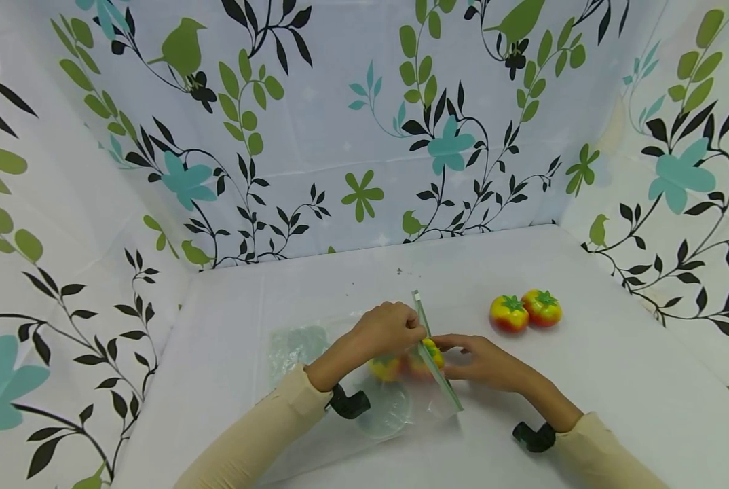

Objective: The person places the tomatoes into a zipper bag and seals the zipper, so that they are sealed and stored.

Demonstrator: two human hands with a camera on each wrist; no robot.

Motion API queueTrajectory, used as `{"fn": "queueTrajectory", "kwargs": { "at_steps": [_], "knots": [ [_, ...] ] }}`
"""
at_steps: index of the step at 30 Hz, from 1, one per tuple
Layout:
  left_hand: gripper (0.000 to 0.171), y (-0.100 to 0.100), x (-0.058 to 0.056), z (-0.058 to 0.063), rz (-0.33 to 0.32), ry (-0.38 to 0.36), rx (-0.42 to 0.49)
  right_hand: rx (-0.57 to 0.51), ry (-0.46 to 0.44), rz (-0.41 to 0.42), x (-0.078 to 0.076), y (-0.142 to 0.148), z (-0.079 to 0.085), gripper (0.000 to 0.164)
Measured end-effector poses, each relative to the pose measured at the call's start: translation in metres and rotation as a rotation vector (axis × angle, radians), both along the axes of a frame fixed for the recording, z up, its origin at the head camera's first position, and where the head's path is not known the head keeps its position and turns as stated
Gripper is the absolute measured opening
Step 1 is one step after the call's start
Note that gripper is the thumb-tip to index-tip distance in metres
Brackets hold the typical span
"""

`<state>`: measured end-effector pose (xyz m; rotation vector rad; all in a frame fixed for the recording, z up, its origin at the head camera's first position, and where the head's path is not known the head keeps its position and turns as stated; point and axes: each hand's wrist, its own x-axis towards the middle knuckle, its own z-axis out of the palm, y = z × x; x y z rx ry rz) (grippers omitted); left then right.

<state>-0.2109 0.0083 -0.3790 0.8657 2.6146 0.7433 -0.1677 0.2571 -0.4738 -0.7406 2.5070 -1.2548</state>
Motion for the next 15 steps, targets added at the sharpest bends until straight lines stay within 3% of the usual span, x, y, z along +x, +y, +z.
{"fn": "queueTrajectory", "kwargs": {
  "at_steps": [15],
  "knots": [
    [0.044,-0.001,0.001,0.0,-0.014,0.027,0.025,0.039,0.101,0.031,0.0,-0.016,0.0,0.06]
  ]
}}
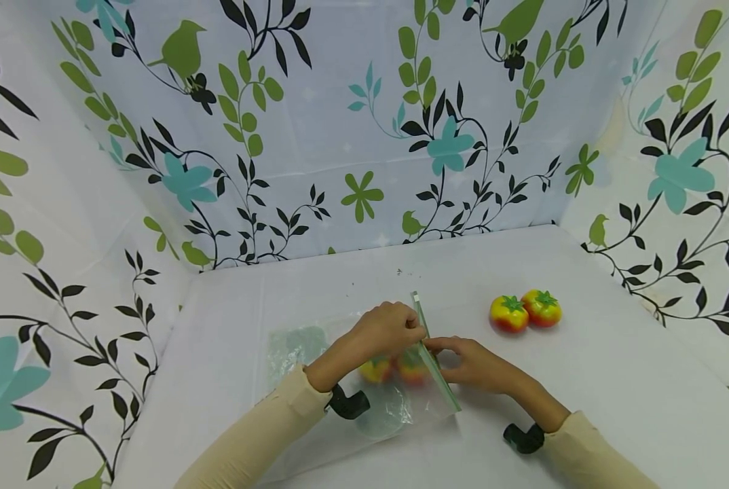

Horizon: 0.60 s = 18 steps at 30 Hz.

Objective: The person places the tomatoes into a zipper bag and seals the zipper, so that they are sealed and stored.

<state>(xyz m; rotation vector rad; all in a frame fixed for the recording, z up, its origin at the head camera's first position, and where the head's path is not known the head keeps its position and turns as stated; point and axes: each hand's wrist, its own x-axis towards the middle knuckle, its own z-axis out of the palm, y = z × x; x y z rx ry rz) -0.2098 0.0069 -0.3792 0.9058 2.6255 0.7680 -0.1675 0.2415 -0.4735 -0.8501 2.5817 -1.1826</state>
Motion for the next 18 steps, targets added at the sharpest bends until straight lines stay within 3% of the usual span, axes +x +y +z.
{"fn": "queueTrajectory", "kwargs": {
  "at_steps": [10,15,18],
  "knots": [
    [0.039,-0.002,-0.001,0.001,0.022,-0.015,-0.011,0.039,-0.024,-0.058,0.002,0.004,0.006,0.063],
    [0.039,-0.002,0.0,0.002,0.033,-0.015,-0.012,0.008,-0.056,-0.097,0.004,0.017,0.014,0.064],
    [0.04,-0.003,0.0,0.002,0.03,-0.015,-0.001,0.024,-0.03,-0.146,0.006,0.031,0.023,0.065]
  ]
}}
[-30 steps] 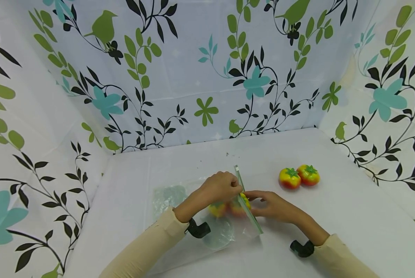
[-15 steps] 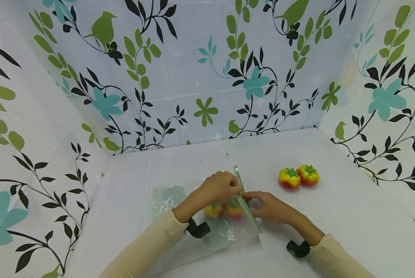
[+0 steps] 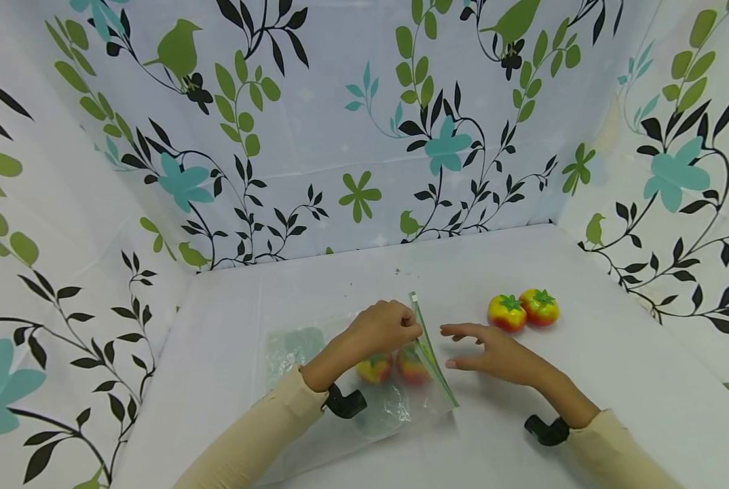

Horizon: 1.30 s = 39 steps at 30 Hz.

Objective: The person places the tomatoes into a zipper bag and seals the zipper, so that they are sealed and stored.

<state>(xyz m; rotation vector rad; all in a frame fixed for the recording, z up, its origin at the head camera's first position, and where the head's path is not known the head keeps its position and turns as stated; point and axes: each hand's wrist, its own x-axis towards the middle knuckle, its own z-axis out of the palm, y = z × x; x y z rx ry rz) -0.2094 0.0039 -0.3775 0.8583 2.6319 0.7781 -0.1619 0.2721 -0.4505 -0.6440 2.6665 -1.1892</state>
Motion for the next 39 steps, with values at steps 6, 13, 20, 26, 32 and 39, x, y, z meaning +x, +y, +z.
{"fn": "queueTrajectory", "kwargs": {
  "at_steps": [6,13,20,26,32,39],
  "knots": [
    [0.04,-0.002,0.0,0.0,-0.007,0.005,0.022,0.03,0.092,-0.119,-0.003,0.036,0.025,0.062],
    [0.04,-0.002,0.0,0.0,-0.009,0.008,0.017,0.06,0.11,-0.213,-0.005,0.083,0.052,0.06],
    [0.04,-0.002,-0.001,-0.001,-0.007,0.006,0.015,0.133,0.115,-0.287,-0.01,0.126,0.058,0.067],
    [0.041,-0.002,-0.002,-0.001,-0.007,0.01,0.014,0.152,0.058,-0.331,-0.016,0.156,0.045,0.074],
    [0.04,-0.002,-0.002,-0.001,-0.001,0.001,0.014,0.153,-0.021,-0.333,-0.02,0.175,0.024,0.076],
    [0.04,-0.002,-0.003,-0.002,-0.01,-0.013,0.012,0.106,-0.093,-0.311,-0.021,0.184,0.001,0.076]
  ]
}}
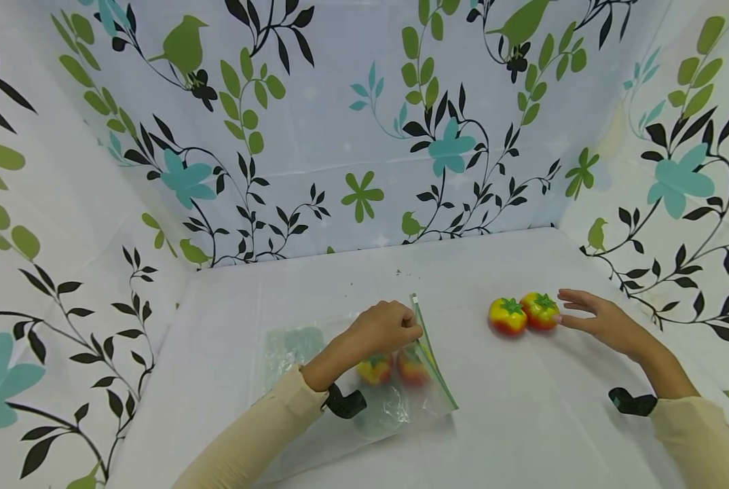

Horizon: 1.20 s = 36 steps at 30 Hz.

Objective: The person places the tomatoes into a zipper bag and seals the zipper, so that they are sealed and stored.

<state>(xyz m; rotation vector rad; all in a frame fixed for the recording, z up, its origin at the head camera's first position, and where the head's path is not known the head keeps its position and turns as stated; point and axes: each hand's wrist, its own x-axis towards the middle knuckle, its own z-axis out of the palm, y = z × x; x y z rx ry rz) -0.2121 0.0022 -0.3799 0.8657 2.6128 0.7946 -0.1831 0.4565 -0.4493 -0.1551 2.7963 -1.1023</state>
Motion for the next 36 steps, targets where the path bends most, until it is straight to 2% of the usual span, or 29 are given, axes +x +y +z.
{"fn": "queueTrajectory", "kwargs": {
  "at_steps": [6,16,36],
  "knots": [
    [0.042,0.0,-0.001,-0.003,-0.009,-0.007,0.007,-0.031,-0.037,0.01,0.001,0.0,-0.011,0.076],
    [0.042,-0.001,0.0,0.0,-0.012,0.012,0.002,-0.04,-0.065,-0.012,-0.002,-0.003,-0.018,0.077],
    [0.041,-0.004,0.0,0.0,-0.003,0.014,0.016,-0.048,-0.06,-0.036,-0.001,-0.01,-0.017,0.078]
  ]
}}
